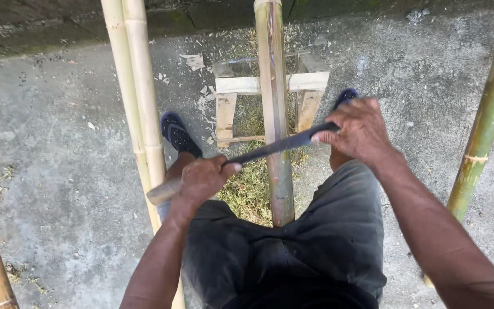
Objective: Using a large knife to shave and smooth the surface of a bamboo pole.
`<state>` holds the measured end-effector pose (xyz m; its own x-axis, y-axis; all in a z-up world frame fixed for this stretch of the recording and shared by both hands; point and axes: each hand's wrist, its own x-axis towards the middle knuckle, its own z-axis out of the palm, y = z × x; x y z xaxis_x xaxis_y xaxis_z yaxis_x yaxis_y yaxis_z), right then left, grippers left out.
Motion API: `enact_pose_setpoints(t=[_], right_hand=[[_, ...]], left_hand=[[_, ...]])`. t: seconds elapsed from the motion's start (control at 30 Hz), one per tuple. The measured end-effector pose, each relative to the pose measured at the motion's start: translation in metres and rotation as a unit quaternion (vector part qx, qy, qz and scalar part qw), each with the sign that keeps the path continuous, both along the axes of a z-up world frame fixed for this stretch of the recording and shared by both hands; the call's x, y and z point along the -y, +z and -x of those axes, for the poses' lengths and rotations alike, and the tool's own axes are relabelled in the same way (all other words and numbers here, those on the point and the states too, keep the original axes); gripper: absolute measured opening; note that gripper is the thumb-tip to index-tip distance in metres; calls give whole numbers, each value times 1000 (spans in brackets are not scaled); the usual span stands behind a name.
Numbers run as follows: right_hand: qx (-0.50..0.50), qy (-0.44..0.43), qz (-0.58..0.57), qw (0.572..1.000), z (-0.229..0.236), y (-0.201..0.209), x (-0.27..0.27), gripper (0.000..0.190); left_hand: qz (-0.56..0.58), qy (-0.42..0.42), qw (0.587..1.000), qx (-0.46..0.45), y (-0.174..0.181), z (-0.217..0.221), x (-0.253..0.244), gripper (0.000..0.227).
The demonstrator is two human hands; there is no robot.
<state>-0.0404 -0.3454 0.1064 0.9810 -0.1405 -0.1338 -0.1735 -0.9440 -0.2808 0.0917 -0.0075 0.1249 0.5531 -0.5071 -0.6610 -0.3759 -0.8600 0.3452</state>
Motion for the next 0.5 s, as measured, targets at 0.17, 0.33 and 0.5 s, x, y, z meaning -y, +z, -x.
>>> enact_pose_setpoints(t=[0.17, 0.33, 0.5], right_hand=[[-88, 28, 99, 991, -87, -35, 46, 60], [-62, 49, 162, 984, -176, -54, 89, 62], [-141, -70, 108, 982, -252, -50, 104, 61]], left_hand=[[-13, -31, 998, 47, -50, -77, 38, 62], [28, -30, 989, 140, -84, -154, 79, 65], [32, -24, 978, 204, -133, -224, 111, 72]])
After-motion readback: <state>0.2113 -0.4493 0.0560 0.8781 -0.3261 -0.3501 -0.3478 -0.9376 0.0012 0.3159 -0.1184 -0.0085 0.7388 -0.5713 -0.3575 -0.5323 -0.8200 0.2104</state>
